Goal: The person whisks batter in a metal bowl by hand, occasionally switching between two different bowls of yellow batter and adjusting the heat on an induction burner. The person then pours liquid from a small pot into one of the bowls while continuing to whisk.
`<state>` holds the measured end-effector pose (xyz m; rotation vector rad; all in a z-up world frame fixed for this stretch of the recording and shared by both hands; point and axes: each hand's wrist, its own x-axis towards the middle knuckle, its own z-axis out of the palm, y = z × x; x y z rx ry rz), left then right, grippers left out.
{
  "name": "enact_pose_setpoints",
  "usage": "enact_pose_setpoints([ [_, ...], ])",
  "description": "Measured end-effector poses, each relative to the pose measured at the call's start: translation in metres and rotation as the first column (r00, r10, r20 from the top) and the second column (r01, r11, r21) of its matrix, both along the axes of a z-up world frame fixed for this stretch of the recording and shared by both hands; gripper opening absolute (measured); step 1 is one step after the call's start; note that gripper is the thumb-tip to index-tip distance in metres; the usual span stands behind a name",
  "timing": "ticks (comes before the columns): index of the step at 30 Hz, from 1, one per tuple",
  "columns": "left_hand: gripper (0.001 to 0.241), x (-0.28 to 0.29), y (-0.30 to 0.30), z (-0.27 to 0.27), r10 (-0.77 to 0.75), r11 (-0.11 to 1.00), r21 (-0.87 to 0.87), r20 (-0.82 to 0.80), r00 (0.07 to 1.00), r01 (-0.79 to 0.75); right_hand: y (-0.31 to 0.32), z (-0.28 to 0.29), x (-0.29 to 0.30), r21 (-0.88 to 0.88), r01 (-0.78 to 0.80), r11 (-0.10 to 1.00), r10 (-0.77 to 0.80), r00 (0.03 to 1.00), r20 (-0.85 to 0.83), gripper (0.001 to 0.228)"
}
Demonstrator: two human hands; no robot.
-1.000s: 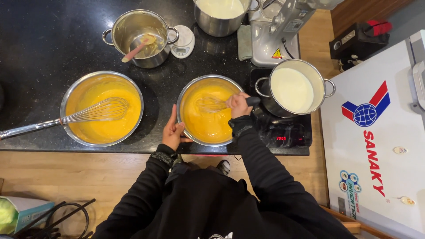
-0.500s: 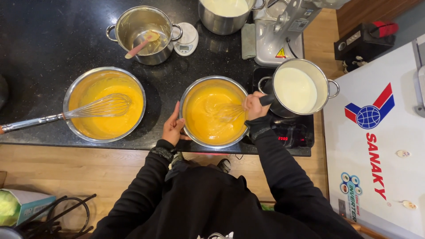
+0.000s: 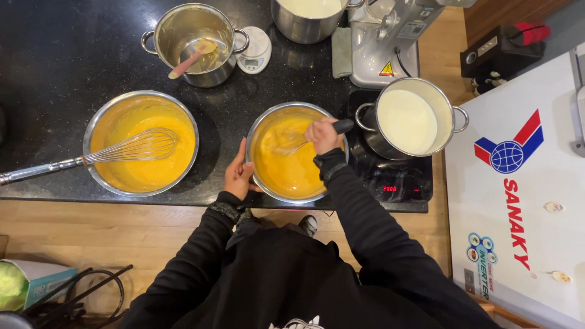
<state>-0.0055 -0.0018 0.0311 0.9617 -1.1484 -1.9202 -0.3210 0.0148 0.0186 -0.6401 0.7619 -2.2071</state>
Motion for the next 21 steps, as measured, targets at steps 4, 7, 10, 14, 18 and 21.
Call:
enact_pose_setpoints([
  [4, 0.073, -0.002, 0.006, 0.009, 0.019, 0.997, -0.069, -0.028, 0.999, -0.021, 0.041, 0.052, 0.03, 0.094, -0.154, 0.984, 0.16, 0.985, -0.064, 0.046],
  [7, 0.073, -0.002, 0.002, -0.007, 0.023, 0.995, -0.103, 0.053, 0.998, -0.018, 0.073, 0.065, 0.028, 0.147, -0.229, 0.962, 0.242, 0.968, -0.074, 0.048],
  [10, 0.072, -0.001, 0.004, -0.004, 0.028, 0.994, -0.109, 0.068, 0.997, -0.02, 0.104, 0.073, 0.015, 0.163, -0.317, 0.934, 0.337, 0.935, -0.11, 0.049],
  [14, 0.071, -0.003, 0.009, 0.027, 0.024, 0.999, -0.049, 0.083, 0.996, -0.02, 0.13, 0.108, -0.008, 0.264, -0.258, 0.929, 0.326, 0.908, -0.262, 0.046],
  [18, 0.071, -0.001, 0.005, 0.003, 0.039, 0.997, -0.066, 0.101, 0.994, -0.033, 0.123, 0.139, -0.022, 0.25, -0.112, 0.962, 0.216, 0.871, -0.442, 0.039],
  [21, 0.07, -0.001, 0.001, -0.02, 0.056, 0.995, -0.083, 0.102, 0.993, -0.047, 0.101, 0.124, -0.052, 0.225, -0.058, 0.973, 0.18, 0.799, -0.574, 0.04],
])
